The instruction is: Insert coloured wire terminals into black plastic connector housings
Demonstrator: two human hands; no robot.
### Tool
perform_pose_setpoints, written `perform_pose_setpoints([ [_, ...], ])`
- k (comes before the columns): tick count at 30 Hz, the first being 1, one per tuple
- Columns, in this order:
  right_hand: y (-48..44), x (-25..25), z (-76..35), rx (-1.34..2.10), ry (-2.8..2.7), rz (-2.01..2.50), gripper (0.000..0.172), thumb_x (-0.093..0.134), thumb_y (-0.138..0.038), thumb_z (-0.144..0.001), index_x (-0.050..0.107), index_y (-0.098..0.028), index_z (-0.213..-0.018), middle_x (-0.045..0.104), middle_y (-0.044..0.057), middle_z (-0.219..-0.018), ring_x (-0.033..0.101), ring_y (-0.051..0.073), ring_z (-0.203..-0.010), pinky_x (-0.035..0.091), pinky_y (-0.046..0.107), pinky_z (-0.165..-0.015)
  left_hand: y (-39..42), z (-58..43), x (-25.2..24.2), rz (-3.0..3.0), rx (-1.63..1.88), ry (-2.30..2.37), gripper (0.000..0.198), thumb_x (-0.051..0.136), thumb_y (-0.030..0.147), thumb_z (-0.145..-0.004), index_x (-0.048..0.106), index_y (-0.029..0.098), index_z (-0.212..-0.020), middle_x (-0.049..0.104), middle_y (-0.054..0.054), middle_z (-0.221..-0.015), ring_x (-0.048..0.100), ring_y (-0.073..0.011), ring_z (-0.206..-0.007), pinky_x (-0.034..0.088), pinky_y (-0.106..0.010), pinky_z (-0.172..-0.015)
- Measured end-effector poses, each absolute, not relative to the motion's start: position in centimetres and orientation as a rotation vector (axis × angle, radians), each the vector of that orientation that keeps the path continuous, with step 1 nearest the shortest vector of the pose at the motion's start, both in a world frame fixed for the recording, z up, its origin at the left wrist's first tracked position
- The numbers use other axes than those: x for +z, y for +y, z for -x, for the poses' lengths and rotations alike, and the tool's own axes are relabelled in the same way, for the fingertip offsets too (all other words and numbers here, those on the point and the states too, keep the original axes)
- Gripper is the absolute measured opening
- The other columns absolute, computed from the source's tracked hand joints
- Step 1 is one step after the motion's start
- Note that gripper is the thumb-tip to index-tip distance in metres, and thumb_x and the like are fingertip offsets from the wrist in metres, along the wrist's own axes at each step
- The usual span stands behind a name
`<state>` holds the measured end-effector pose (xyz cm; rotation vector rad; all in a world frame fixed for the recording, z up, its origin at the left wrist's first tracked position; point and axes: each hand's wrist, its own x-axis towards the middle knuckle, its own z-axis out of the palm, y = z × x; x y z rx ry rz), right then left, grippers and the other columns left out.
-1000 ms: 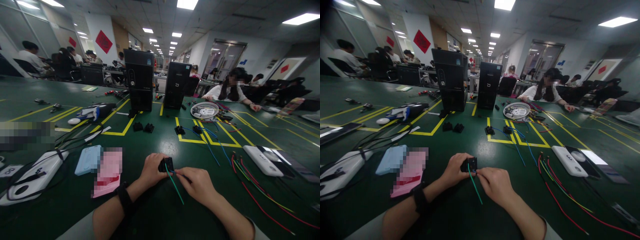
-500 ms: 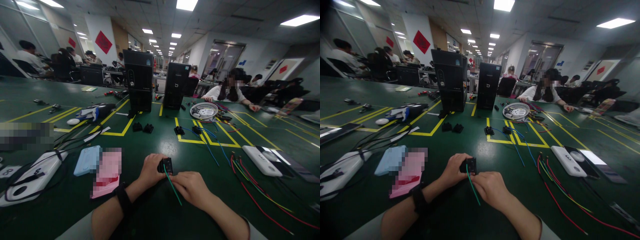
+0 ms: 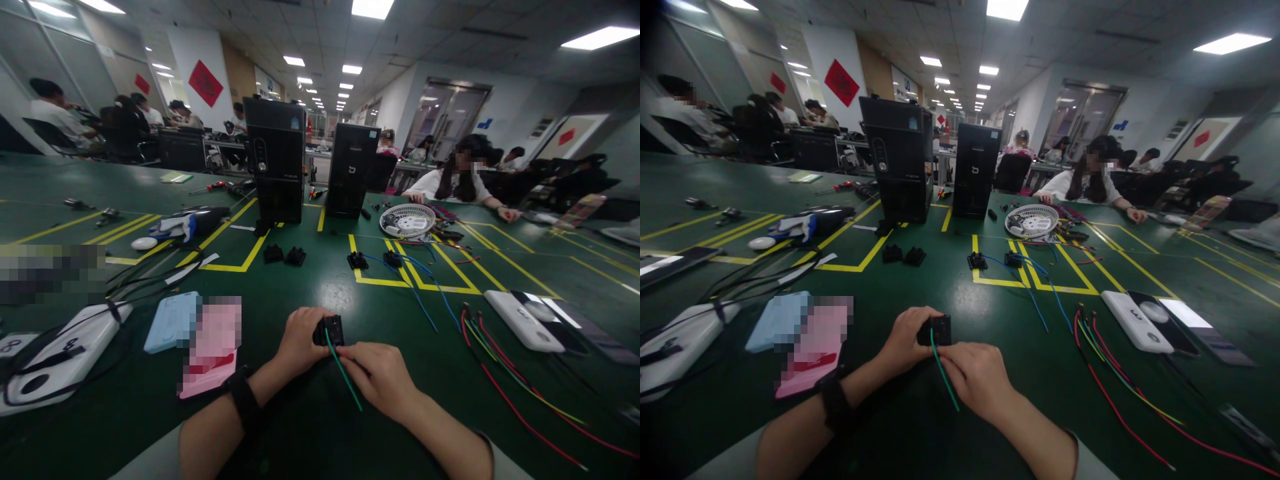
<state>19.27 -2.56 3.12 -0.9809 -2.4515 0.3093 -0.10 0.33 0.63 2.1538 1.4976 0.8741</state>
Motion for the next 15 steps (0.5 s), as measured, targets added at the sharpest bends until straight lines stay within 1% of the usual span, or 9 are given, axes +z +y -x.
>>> perform_pose_setpoints([
  [6,-2.4,4.3,-19.7,0.362,-2.633,1.006,0.022,0.044,-0.023,-0.092,0.062,-0.024,-0.104,0.069,0.001,-0.083,0.064,0.014,-0.075,0.042,0.022,-0.065,0.3,0.1,0.6,-2.148,0.882,1.511,0.047,0.071,0.049,-0.064,0.057,0.025,-0.101,0.062,-0.003,-0.098,0.053,-0.0249,-0.094,0.038,-0.037,-0.082],
  [9,-2.2,4.5,-20.0,0.359,-2.599,1.023,0.022,0.045,-0.023,-0.091,0.063,-0.024,-0.104,0.069,0.001,-0.084,0.065,0.013,-0.077,0.043,0.022,-0.066,0.3,0.1,0.7,-2.147,0.864,1.505,0.047,0.07,0.051,-0.064,0.057,0.025,-0.101,0.062,-0.003,-0.098,0.053,-0.0254,-0.095,0.038,-0.038,-0.082],
  [15,-2.0,4.1,-20.1,0.235,-2.406,1.072,0.021,0.046,-0.023,-0.091,0.065,-0.022,-0.098,0.071,0.002,-0.088,0.065,0.014,-0.075,0.045,0.023,-0.067,0.2,0.1,0.7,-2.154,0.88,1.499,0.047,0.07,0.052,-0.065,0.056,0.026,-0.101,0.062,-0.002,-0.098,0.053,-0.0249,-0.094,0.037,-0.038,-0.083],
])
